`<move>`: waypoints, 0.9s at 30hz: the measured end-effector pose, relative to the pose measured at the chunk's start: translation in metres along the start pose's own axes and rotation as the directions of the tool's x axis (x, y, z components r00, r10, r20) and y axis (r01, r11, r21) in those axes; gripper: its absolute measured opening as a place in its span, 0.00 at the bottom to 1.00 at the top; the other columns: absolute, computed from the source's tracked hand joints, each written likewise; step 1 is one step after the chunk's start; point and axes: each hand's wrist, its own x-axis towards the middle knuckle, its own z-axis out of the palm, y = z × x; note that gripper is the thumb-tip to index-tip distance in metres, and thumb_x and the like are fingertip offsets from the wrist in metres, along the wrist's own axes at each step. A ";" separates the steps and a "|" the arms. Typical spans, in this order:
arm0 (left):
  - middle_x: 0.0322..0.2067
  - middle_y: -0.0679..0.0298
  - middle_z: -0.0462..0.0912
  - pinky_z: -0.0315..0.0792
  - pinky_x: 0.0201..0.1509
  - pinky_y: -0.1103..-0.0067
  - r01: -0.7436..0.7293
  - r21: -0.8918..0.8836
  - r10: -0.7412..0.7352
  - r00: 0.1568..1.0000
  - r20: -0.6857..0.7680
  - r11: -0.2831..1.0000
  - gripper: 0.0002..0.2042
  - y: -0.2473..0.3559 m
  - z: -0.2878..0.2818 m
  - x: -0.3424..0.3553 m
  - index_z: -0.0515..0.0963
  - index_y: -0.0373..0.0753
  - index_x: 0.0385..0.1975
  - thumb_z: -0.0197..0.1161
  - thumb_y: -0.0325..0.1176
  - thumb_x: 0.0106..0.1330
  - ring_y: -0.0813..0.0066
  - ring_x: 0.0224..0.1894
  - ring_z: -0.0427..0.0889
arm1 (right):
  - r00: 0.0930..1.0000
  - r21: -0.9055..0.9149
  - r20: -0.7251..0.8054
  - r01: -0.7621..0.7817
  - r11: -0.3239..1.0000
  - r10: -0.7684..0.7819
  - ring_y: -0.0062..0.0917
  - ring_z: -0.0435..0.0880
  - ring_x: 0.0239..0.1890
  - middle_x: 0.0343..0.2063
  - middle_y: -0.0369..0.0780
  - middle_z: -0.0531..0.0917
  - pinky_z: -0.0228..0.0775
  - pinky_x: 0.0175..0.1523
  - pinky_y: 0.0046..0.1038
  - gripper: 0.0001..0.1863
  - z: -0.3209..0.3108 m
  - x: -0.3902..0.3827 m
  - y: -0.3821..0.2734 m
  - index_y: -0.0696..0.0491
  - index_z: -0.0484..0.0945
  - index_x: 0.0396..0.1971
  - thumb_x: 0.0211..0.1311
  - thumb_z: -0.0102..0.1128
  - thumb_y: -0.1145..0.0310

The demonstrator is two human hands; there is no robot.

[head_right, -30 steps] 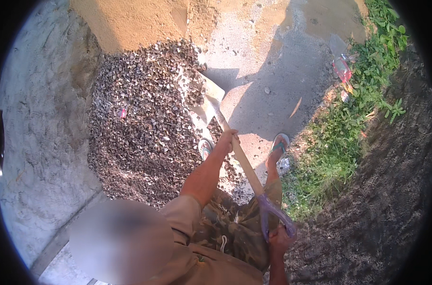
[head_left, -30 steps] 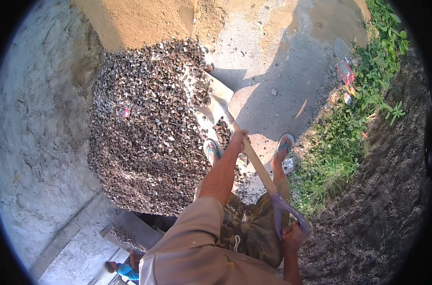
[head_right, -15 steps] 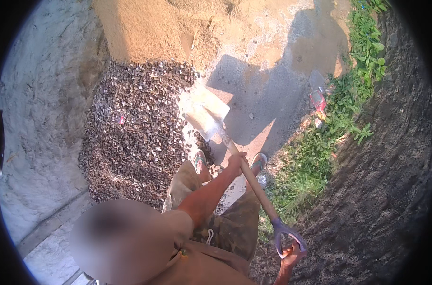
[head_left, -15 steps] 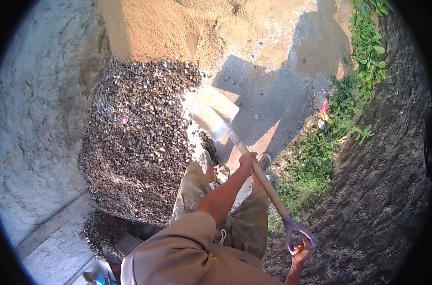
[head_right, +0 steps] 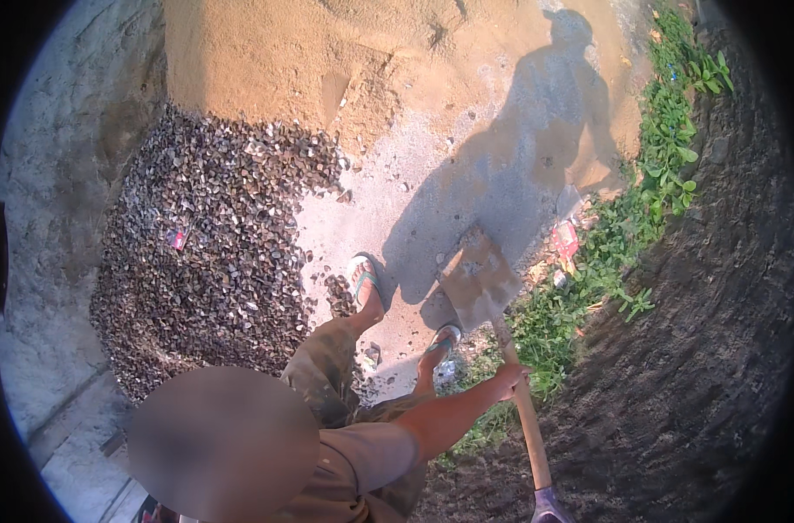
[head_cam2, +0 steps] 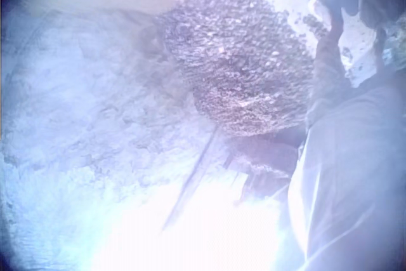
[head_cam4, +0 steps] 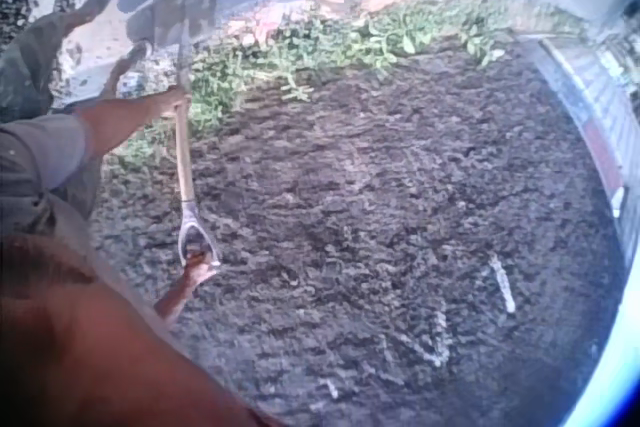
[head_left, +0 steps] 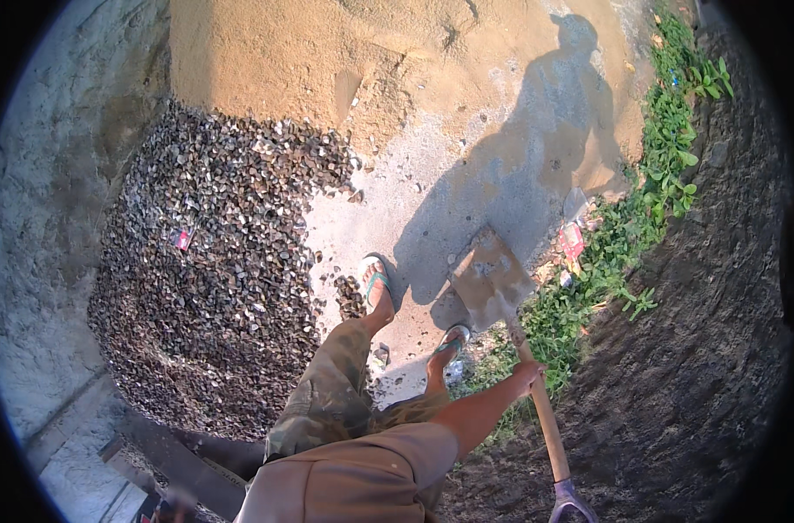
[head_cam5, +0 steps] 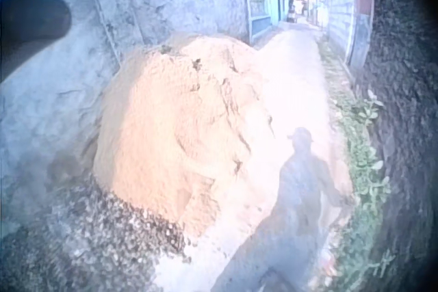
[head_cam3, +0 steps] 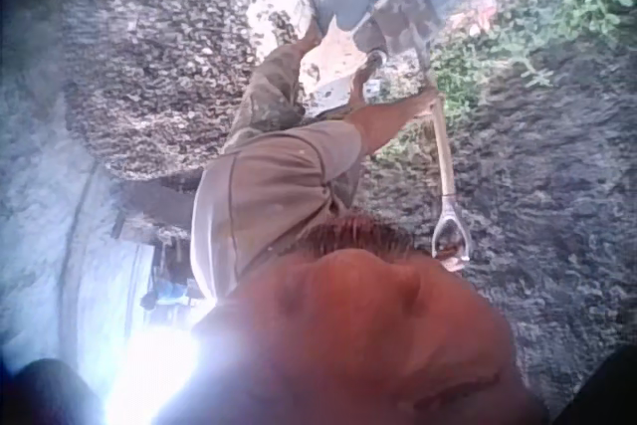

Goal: The person uses a shovel to move gravel from a pile on the ground into a truck bed. Another person in the truck bed also shovels gravel to spread it evenly.

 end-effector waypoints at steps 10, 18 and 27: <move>0.19 0.60 0.73 0.72 0.19 0.77 -0.185 -0.155 0.150 0.965 -0.213 0.970 0.08 0.118 0.012 -0.017 0.71 0.31 0.27 0.62 0.22 0.49 0.71 0.18 0.75 | 0.954 -0.180 0.059 0.299 0.937 -0.293 0.23 0.69 0.12 0.13 0.38 0.72 0.62 0.15 0.25 0.19 0.065 -0.068 -0.133 0.55 0.73 0.26 0.55 0.52 0.52; 0.16 0.57 0.74 0.67 0.14 0.75 -0.566 -0.263 0.480 0.815 -0.326 0.782 0.06 0.328 -0.125 -0.053 0.72 0.33 0.21 0.61 0.24 0.45 0.69 0.14 0.74 | 0.823 0.202 0.486 0.219 0.954 -0.292 0.21 0.63 0.06 0.08 0.34 0.64 0.59 0.10 0.23 0.07 0.250 -0.193 -0.182 0.52 0.67 0.18 0.51 0.52 0.68; 0.14 0.67 0.63 0.67 0.17 0.77 -0.517 -0.609 0.660 0.751 0.013 0.601 0.06 0.397 -0.228 -0.225 0.66 0.40 0.21 0.56 0.26 0.54 0.77 0.15 0.66 | 0.319 0.186 0.741 0.748 0.637 -0.591 0.15 0.71 0.18 0.14 0.33 0.71 0.64 0.23 0.23 0.11 0.216 -0.316 -0.144 0.56 0.70 0.21 0.43 0.65 0.72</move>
